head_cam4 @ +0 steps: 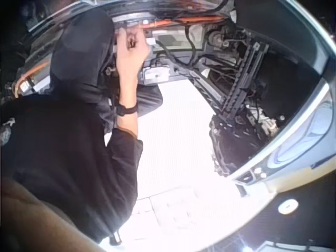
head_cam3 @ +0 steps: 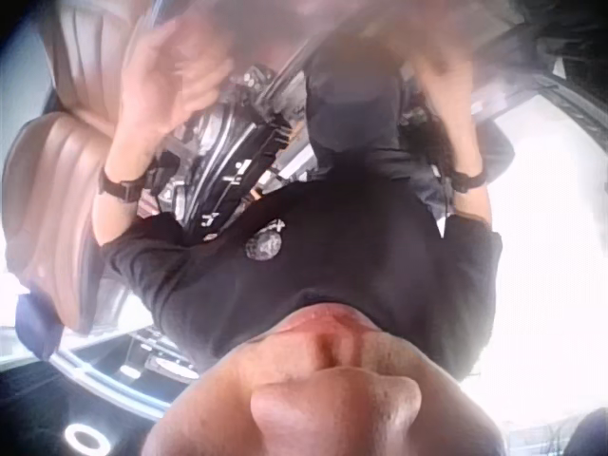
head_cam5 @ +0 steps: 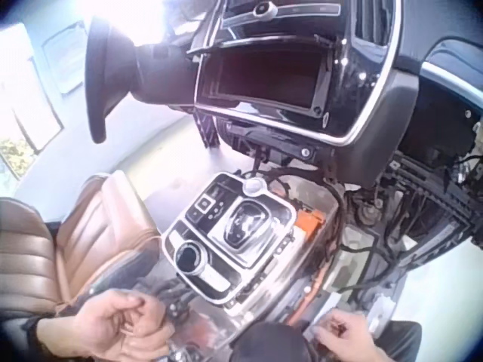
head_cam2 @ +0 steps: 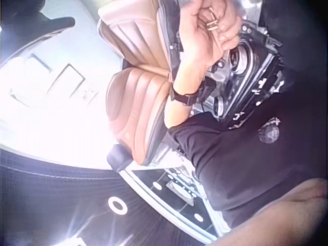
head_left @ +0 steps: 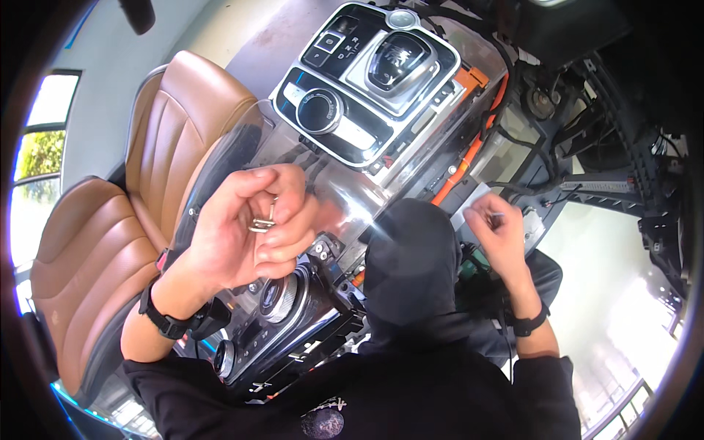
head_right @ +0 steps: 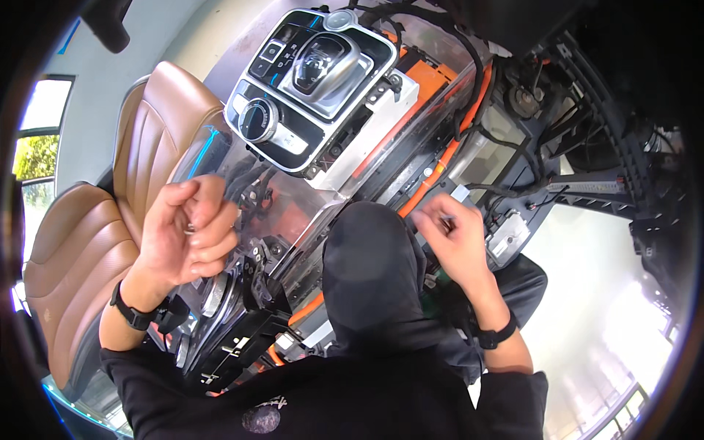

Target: The recorder uses an Allen key to adjust or tighten screws on a car's center console assembly mounted on a training rig.

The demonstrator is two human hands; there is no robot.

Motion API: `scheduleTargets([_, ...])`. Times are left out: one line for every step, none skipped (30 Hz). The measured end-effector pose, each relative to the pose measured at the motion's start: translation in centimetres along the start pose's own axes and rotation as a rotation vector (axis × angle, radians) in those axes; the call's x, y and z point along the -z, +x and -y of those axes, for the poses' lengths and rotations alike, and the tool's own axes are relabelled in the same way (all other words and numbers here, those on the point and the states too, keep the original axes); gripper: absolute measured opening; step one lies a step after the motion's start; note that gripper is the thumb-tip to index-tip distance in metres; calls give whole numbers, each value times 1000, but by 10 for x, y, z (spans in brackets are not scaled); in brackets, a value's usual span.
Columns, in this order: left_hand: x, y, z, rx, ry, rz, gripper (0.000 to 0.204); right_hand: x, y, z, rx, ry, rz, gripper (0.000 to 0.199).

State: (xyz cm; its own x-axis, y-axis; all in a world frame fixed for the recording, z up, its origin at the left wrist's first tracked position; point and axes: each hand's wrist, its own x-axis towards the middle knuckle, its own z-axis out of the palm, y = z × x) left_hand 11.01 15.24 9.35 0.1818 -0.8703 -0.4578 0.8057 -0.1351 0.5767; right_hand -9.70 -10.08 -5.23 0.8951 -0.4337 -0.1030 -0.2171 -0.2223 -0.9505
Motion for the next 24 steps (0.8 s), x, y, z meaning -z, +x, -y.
scheduleTargets([4,2,2,-16,-3,8,45,6,-8,-6,-72,32,-24,15])
scheduleTargets([7,4,5,-30,38,-33,46,10,-16,-11,-193,59,-46,15])
scheduleTargets([10,5,6,-58,79,-53,47,14,-26,-16,-189,29,-67,15])
scheduleTargets([13,7,8,-69,134,-95,48,17,-34,-19,-260,-23,-90,15])
scheduleTargets([15,7,8,-71,171,-153,53,20,-42,-22,-290,-40,-75,15])
scheduleTargets([16,7,7,-63,193,-163,54,21,-48,-25,-242,-116,-62,14])
scheduleTargets([16,7,5,-42,213,-186,55,24,-54,-27,-227,-122,-35,13])
scheduleTargets([16,8,5,-41,216,-187,56,26,-60,-28,-241,-138,-18,13])
scheduleTargets([15,8,6,-63,263,-264,57,29,-64,-29,-265,-209,-6,14])
scheduleTargets([16,10,6,-93,327,-269,53,32,-68,-31,-287,-267,19,15])
scheduleTargets([16,11,7,-110,305,-307,52,36,-72,-32,-298,-315,28,17])
scheduleTargets([17,12,7,-108,293,-368,51,41,-77,-33,-288,-316,25,18])
scheduleTargets([18,11,7,-123,316,-393,48,45,-81,-33,-307,-354,28,18])
scheduleTargets([20,9,7,-134,300,-414,47,51,-86,-33,-326,-380,21,18])
scheduleTargets([21,6,5,-130,271,-421,46,56,-90,-33,-328,-411,39,19])
scheduleTargets([20,1,3,-148,243,-419,44,62,-94,-32,-320,-396,76,19])
scheduleTargets([17,-2,0,-173,283,-432,44,69,-97,-31,-335,-397,106,19])
scheduleTargets([12,-8,-3,-217,336,-470,43,76,-97,-30,-386,-403,137,19])
scheduleTargets([3,-13,-7,-243,400,-510,43,85,-97,-27,-335,-372,173,20])
scheduleTargets([-7,-17,-11,-278,468,-531,43,94,-93,-25,-307,-400,223,20])
scheduleTargets([-22,-23,-14,-283,514,-572,40,105,-88,-23,-293,-424,268,21])
scheduleTargets([-40,-28,-17,-250,543,-618,39,119,-80,-21,-263,-452,291,21])
scheduleTargets([-58,-35,-17,-224,575,-653,37,129,-73,-21,-152,-429,302,21])
scheduleTargets([-78,-39,-15,-190,609,-722,36,143,-68,-20,-100,-454,314,21])
